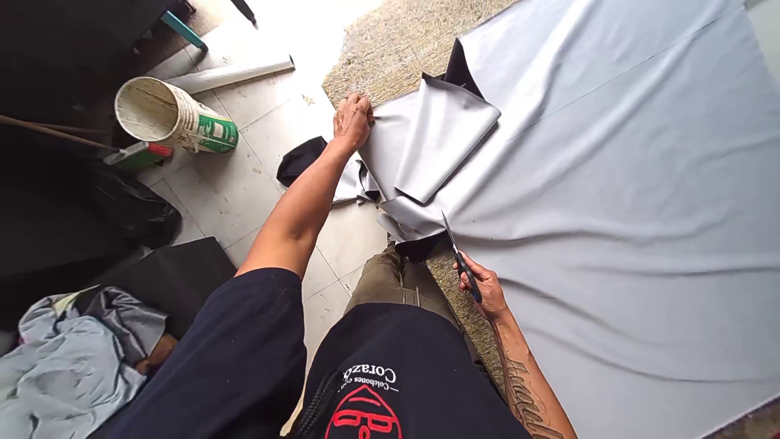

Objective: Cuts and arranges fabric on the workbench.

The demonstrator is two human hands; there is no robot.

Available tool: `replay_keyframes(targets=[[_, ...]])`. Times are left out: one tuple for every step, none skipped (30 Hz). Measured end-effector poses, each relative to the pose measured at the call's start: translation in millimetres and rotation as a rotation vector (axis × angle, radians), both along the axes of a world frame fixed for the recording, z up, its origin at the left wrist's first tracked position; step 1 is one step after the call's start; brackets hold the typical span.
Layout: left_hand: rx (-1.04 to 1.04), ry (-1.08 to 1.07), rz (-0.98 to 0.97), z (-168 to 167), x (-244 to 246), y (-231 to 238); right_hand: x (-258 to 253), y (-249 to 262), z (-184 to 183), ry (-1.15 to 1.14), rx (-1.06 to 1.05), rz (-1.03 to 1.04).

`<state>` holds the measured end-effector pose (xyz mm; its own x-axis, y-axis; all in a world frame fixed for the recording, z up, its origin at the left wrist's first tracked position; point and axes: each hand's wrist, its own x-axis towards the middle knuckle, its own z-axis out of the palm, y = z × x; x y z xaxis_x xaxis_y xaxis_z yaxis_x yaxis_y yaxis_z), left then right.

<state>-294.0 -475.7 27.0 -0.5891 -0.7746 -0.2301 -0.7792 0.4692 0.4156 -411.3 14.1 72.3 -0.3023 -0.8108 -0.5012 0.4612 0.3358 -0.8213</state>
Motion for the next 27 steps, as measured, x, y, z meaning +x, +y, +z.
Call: replay_keyframes(targets=[[-0.008, -0.025, -0.015, 0, -1, 0, 0, 0, 0, -0.001, 0.002, 0.000], [-0.011, -0.049, -0.024, 0, -3, 0, -1, -1, -1, -0.002, 0.005, -0.002], [-0.008, -0.076, -0.034, 2, -4, 0, -1, -2, -1, -0.005, 0.006, -0.005], [-0.011, -0.101, -0.053, 5, -5, 0, -1, -3, -1, -0.006, 0.006, -0.004], [-0.020, -0.118, -0.090, 8, -4, 1, -1, -4, -1, -0.006, 0.004, 0.000], [-0.050, -0.140, -0.140, 11, 0, 1, -1, -4, -1, -0.010, -0.002, 0.000], [-0.097, -0.154, -0.189, 15, 7, 1, -1, -3, 0, -0.011, -0.007, 0.002], [-0.142, -0.154, -0.217, 22, 20, -1, -2, -2, 0, -0.009, -0.011, 0.005], [-0.176, -0.164, -0.214, 33, 37, -5, -4, -1, 1, -0.004, -0.017, 0.009], [-0.197, -0.180, -0.180, 46, 62, -11, -5, 0, 0, 0.001, -0.022, 0.012], [-0.205, -0.226, -0.109, 60, 93, -17, -5, 2, -1, 0.003, -0.026, 0.012], [-0.200, -0.297, 0.009, 74, 129, -23, -5, 3, -2, 0.004, -0.031, 0.010], [-0.193, -0.374, 0.172, 85, 168, -26, -6, 4, -3, 0.006, -0.034, 0.012], [-0.179, -0.459, 0.378, 92, 209, -29, -6, 5, -4, 0.006, -0.030, 0.017], [-0.157, -0.534, 0.616, 93, 247, -32, -5, 5, -6, 0.001, -0.025, 0.024], [-0.150, -0.587, 0.827, 92, 280, -35, -4, 5, -9, -0.005, -0.017, 0.027], [-0.161, -0.610, 0.946, 91, 300, -32, -4, 5, -11, -0.009, -0.007, 0.033], [-0.179, -0.577, 0.970, 91, 306, -22, -4, 6, -12, -0.013, 0.003, 0.041], [-0.197, -0.483, 0.903, 94, 297, -6, -4, 5, -13, -0.018, 0.013, 0.047], [-0.200, -0.362, 0.756, 96, 278, 13, -5, 4, -14, -0.025, 0.022, 0.047], [-0.178, -0.241, 0.566, 91, 255, 34, -5, 4, -15, -0.035, 0.026, 0.046], [-0.131, -0.143, 0.366, 79, 230, 59, -6, 3, -16, -0.044, 0.025, 0.046], [-0.070, -0.046, 0.175, 64, 200, 90, -7, 2, -17, -0.050, 0.020, 0.050], [-0.007, 0.053, 0.012, 49, 168, 127, -8, 1, -18, -0.050, 0.018, 0.058], [0.050, 0.145, -0.118, 35, 135, 167, -10, -1, -17, -0.046, 0.020, 0.069], [0.104, 0.216, -0.208, 23, 103, 205, -13, -2, -17, -0.040, 0.024, 0.081], [0.153, 0.251, -0.267, 14, 76, 239, -14, -4, -16, -0.033, 0.027, 0.091]])
